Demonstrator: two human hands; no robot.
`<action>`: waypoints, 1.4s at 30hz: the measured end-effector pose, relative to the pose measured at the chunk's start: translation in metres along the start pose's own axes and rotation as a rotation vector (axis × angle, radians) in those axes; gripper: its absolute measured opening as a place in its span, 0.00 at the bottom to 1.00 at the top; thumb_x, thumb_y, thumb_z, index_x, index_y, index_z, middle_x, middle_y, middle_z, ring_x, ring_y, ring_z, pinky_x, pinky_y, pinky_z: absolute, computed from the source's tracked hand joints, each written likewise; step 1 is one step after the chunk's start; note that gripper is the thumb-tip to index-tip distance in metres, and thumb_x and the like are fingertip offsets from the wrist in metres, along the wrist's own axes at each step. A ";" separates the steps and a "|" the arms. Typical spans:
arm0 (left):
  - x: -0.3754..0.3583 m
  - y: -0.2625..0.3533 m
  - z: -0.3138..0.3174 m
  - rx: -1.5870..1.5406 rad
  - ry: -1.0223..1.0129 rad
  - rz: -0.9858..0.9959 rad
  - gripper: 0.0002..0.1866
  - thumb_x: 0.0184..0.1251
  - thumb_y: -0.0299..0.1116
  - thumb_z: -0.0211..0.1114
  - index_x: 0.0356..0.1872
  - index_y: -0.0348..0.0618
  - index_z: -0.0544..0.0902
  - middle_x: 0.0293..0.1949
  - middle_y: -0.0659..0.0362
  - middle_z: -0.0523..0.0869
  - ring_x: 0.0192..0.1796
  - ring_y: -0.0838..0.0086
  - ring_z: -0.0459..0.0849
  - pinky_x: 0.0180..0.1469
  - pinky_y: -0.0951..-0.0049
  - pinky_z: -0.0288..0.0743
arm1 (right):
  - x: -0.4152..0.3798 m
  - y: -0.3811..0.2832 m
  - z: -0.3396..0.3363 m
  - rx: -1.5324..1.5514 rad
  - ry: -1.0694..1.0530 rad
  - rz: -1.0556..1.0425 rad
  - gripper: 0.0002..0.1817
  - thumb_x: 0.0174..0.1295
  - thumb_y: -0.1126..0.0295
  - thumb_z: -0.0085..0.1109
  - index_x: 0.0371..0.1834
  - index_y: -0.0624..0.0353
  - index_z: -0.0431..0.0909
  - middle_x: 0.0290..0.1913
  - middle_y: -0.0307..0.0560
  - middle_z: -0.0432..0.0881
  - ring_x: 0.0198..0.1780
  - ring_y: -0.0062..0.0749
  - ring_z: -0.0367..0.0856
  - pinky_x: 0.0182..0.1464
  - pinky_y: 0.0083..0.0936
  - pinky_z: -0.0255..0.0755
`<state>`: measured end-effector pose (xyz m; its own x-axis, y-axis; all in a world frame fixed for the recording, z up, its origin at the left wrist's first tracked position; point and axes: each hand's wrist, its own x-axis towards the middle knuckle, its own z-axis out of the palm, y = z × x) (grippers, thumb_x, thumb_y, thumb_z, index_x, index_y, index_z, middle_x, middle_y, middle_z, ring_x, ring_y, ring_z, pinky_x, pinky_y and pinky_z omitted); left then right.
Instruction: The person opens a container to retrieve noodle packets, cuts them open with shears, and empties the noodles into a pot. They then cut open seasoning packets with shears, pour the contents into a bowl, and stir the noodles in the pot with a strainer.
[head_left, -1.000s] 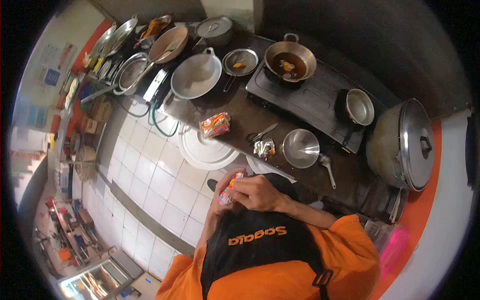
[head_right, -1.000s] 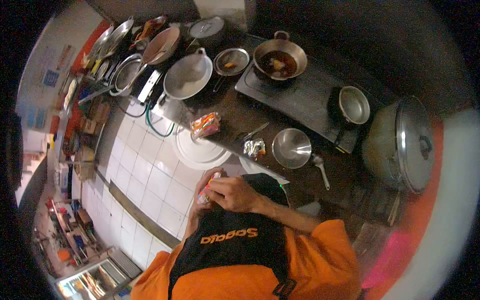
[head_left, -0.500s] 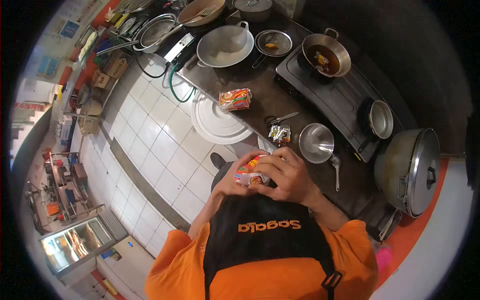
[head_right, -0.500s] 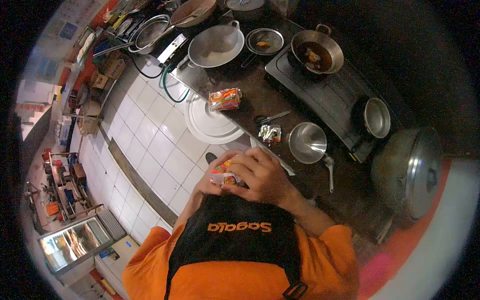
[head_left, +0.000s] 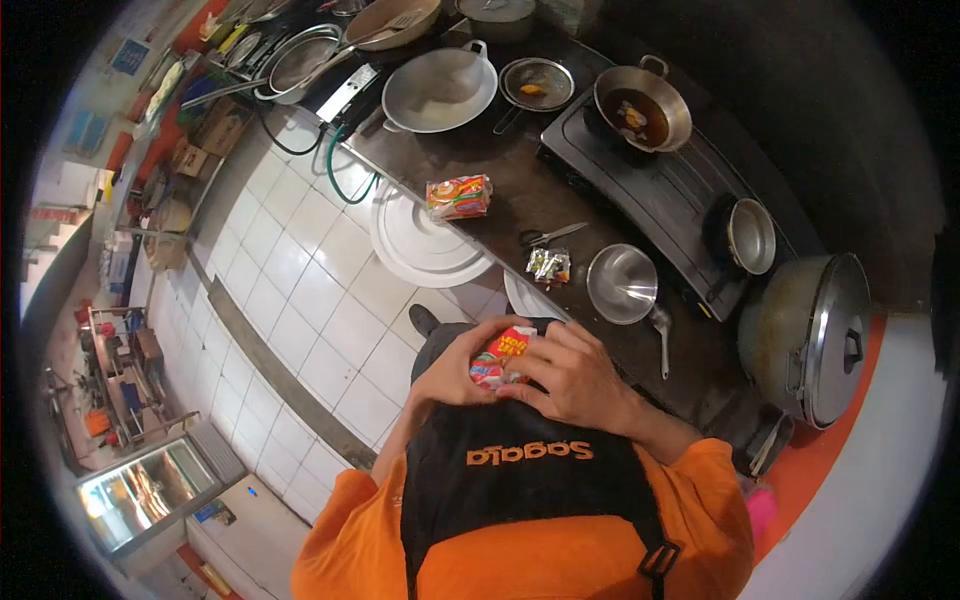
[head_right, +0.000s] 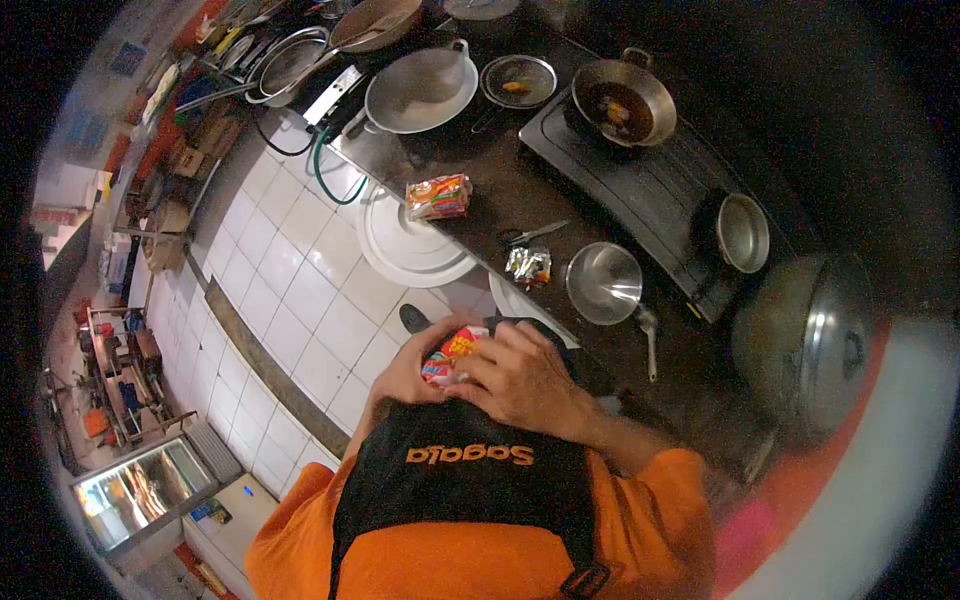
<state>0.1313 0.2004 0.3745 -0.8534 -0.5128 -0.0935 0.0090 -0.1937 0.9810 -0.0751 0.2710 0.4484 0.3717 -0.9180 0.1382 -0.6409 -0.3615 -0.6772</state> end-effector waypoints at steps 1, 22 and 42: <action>0.000 0.003 0.003 0.010 -0.007 -0.027 0.45 0.46 0.33 0.78 0.69 0.38 0.68 0.63 0.54 0.75 0.65 0.71 0.74 0.68 0.70 0.65 | -0.001 0.004 0.005 0.076 0.037 -0.064 0.09 0.57 0.66 0.70 0.37 0.57 0.83 0.34 0.45 0.80 0.40 0.44 0.81 0.48 0.39 0.75; -0.001 -0.012 -0.015 0.124 -0.507 0.143 0.48 0.35 0.42 0.81 0.63 0.37 0.71 0.55 0.51 0.80 0.58 0.62 0.80 0.61 0.66 0.71 | -0.021 0.016 -0.049 -0.481 -0.218 -0.490 0.08 0.58 0.62 0.62 0.36 0.51 0.81 0.30 0.34 0.77 0.35 0.26 0.79 0.32 0.25 0.73; 0.006 -0.028 -0.026 0.204 -0.652 -0.019 0.59 0.27 0.51 0.91 0.64 0.30 0.72 0.60 0.48 0.80 0.63 0.64 0.78 0.64 0.68 0.73 | 0.045 0.005 -0.013 -0.308 -0.588 -0.345 0.11 0.58 0.64 0.60 0.37 0.51 0.90 0.76 0.57 0.63 0.73 0.49 0.65 0.68 0.44 0.64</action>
<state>0.1392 0.1809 0.3418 -0.9925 0.1102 -0.0524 -0.0530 -0.0031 0.9986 -0.0706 0.2254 0.4608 0.8282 -0.5365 -0.1618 -0.5497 -0.7218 -0.4204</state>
